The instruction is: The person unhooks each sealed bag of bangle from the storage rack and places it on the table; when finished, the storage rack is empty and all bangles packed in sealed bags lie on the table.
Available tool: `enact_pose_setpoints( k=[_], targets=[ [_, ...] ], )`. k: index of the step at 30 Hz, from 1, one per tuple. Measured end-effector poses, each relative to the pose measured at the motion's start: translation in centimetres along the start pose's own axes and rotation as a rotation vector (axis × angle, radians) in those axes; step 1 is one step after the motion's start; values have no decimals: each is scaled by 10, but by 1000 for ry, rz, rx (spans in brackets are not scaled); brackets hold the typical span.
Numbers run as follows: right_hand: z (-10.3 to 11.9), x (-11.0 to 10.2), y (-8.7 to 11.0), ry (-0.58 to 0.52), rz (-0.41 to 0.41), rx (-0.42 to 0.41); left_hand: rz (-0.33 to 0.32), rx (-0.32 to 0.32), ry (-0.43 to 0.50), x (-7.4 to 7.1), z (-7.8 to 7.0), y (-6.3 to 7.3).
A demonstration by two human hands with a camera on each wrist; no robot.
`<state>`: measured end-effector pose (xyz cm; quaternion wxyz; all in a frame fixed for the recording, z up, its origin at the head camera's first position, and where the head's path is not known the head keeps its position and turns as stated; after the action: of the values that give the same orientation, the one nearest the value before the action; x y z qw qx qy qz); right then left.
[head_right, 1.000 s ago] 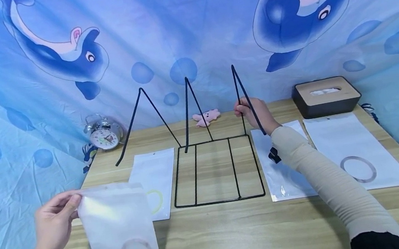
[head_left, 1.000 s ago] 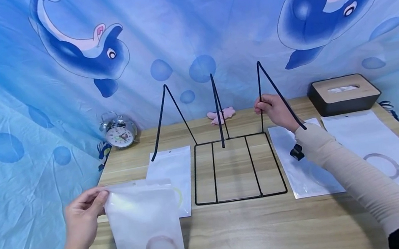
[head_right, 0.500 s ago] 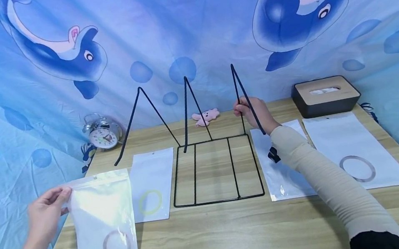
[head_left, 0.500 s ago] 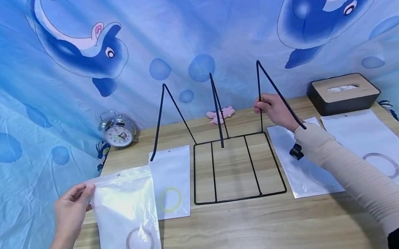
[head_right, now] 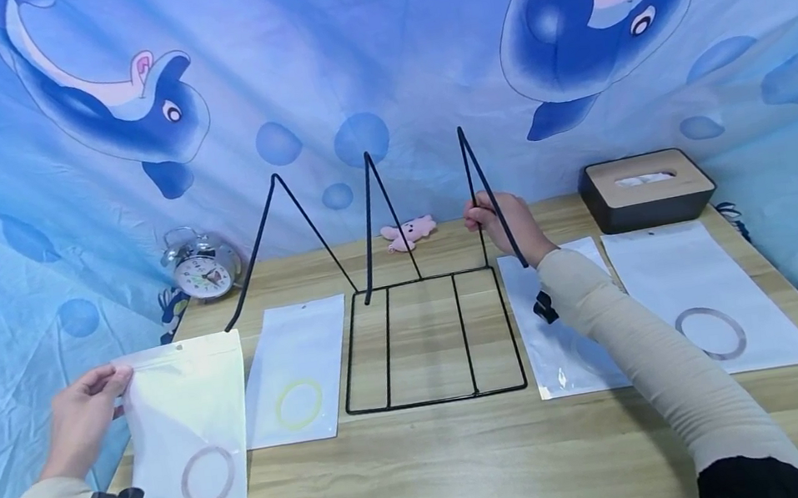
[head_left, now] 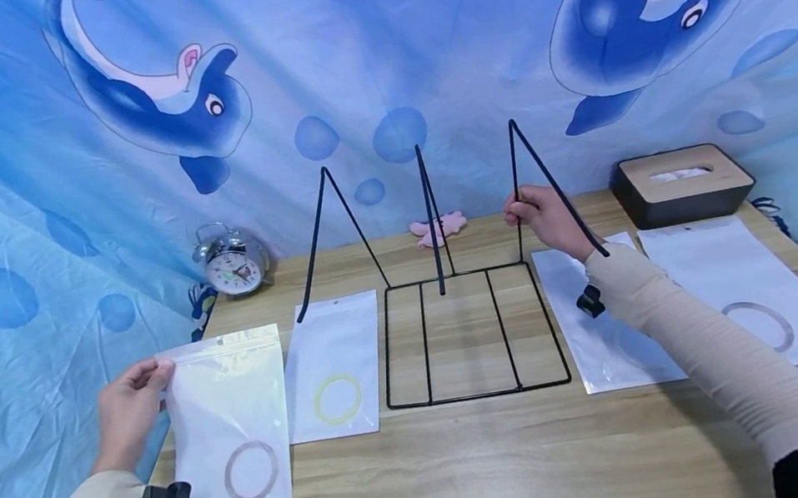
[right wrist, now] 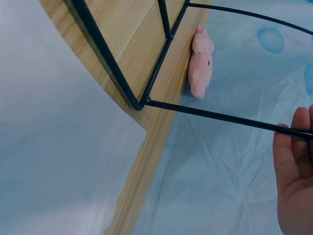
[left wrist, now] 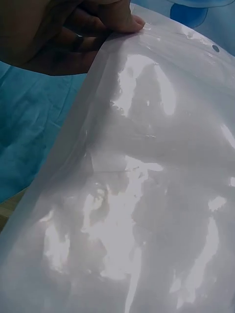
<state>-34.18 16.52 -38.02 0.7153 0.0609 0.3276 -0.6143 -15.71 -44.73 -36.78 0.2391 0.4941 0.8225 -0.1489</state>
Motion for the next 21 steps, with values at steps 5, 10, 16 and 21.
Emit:
enact_pose_setpoints(
  k=[5, 10, 16, 21],
  targets=[
    [0, 0, 1, 18, 0, 1, 17, -53, -32, 1, 4, -16],
    [-1, -1, 2, 42, -6, 20, -3, -113, -39, 5, 3, -37],
    [0, 0, 3, 43, 4, 16, -2, -132, -51, 13, 4, -58],
    [0, 0, 2, 34, -14, 13, -1, -136, -41, 21, 5, -71]
  ],
)
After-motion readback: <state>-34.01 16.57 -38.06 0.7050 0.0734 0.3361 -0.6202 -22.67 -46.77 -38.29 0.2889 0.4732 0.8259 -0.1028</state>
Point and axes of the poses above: each hand's wrist, its own y-axis away from the middle knuckle, its own x-axis out of the palm, z = x × y, the point moved 3 cm from there along -y, towards the middle knuckle, and after that the axes turned 13 degrees about y, right-handed, at the moved point
